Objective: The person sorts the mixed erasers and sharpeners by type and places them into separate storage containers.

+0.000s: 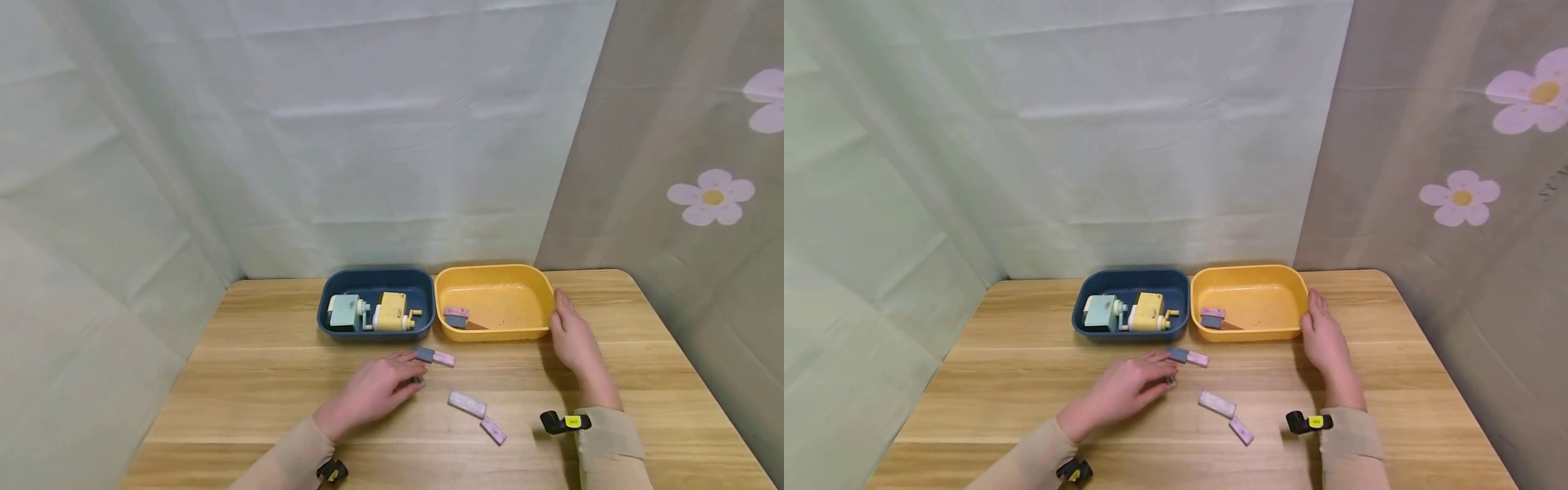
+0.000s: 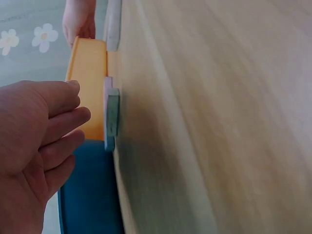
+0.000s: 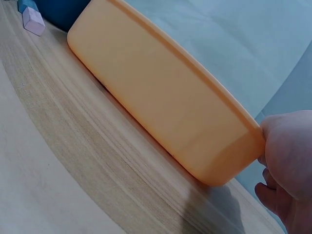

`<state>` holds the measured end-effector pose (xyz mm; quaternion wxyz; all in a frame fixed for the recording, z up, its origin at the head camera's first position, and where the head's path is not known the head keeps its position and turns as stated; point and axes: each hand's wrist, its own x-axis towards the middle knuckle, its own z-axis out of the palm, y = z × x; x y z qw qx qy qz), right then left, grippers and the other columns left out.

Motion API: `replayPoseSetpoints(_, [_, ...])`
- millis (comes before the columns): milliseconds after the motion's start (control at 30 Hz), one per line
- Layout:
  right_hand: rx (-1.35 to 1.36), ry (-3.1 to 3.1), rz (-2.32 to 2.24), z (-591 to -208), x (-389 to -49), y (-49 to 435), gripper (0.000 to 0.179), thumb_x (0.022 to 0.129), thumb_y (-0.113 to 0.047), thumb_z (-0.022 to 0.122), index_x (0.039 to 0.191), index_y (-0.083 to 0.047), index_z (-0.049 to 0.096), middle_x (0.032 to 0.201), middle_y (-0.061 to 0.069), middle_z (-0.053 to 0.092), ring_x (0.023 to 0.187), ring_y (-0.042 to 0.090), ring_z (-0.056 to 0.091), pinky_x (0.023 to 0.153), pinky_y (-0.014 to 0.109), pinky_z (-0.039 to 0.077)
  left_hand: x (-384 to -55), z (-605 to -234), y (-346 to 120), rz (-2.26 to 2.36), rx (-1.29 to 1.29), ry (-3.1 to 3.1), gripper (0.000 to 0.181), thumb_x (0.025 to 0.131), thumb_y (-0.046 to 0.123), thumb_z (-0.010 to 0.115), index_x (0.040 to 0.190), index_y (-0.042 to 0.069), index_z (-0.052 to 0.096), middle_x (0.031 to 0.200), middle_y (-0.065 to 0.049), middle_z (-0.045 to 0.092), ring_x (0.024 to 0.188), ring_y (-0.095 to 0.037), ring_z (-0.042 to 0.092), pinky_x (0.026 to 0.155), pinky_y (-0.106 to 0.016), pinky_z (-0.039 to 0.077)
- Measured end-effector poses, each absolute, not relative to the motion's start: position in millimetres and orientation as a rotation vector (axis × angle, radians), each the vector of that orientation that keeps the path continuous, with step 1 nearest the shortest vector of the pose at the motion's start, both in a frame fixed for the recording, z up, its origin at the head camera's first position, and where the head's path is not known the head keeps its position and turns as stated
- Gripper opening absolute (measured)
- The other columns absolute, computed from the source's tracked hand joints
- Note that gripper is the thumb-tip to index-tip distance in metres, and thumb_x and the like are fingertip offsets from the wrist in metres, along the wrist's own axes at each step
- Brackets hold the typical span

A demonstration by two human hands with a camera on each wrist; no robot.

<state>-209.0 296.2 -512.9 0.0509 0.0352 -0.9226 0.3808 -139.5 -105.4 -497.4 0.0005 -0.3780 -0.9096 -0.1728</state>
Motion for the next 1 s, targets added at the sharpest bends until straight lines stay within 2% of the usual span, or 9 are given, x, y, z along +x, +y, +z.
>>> replayPoseSetpoints(500, [0.114,-2.797,1.16,-513.2,-208.0,297.7,0.058,0.116,-0.018,0.029,0.163,0.013,0.018,0.169,0.036,0.018,0.157,0.053,0.018,0.127,0.065,0.017,-145.4,-504.1,-105.8,-0.311,-1.273,-2.856,0.034,0.106,0.024,0.07,0.138,0.012,0.073,0.138,-0.002,0.071,0.136,-0.023,0.063,0.117,-0.045,0.047])
replayPoseSetpoints(1000, [0.115,-2.804,1.166,-514.9,-210.3,298.0,0.058,0.116,-0.019,0.029,0.163,0.014,0.018,0.17,0.036,0.017,0.157,0.053,0.017,0.127,0.065,0.017,-151.7,-504.9,-94.5,-0.066,-1.322,-2.863,0.029,0.109,0.025,0.065,0.135,0.021,0.076,0.142,0.004,0.069,0.139,-0.017,0.06,0.118,-0.041,0.046])
